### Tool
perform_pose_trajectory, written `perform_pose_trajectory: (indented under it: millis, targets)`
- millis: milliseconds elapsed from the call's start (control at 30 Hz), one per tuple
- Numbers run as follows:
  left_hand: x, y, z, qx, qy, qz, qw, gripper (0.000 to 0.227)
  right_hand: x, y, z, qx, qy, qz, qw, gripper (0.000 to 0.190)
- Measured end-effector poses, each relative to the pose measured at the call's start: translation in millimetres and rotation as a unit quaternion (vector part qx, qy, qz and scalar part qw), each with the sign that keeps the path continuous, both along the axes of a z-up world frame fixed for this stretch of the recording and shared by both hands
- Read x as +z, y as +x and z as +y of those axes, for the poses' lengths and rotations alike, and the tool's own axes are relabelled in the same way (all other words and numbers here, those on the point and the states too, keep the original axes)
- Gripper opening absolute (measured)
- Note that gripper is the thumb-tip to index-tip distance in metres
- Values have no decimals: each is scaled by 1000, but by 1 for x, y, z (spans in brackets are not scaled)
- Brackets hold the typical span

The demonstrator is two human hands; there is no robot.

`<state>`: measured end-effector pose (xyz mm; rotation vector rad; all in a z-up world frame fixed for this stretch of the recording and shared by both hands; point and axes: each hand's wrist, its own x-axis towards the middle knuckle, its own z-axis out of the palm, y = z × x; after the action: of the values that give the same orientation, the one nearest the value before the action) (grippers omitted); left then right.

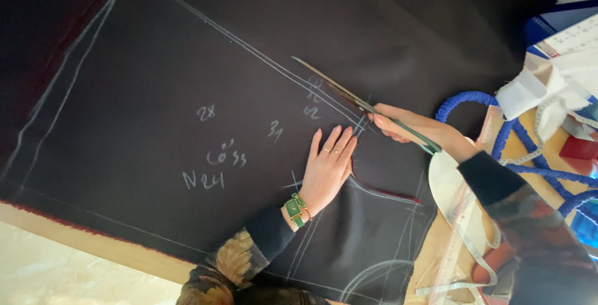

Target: The person uses shears to cut a large piece of black fabric laid out on a wooden table, following chalk lines drawn on the material. After cutting, the person removes the excess fabric and smooths the remaining piece on the table.

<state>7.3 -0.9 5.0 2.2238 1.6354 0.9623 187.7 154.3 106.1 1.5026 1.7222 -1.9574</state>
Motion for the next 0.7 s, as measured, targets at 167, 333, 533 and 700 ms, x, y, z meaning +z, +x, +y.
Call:
perform_pose_trajectory:
  millis: [167, 333, 533, 700]
  targets:
    - [-3, 1, 0, 10, 3, -2, 1000, 45, -18, -10, 12, 8, 11, -25, 1000, 48]
    - [-2, 2, -1, 9, 1, 2, 1000, 44, -30, -9, 16, 31, 34, -69, 997, 51]
    - [-1, 1, -1, 8, 8, 0, 1000, 44, -29, -19, 25, 13, 22, -61, 998, 50]
    - [2, 0, -2, 13, 9, -3, 1000, 46, -4, -60, 39, 58, 42, -30, 997, 57]
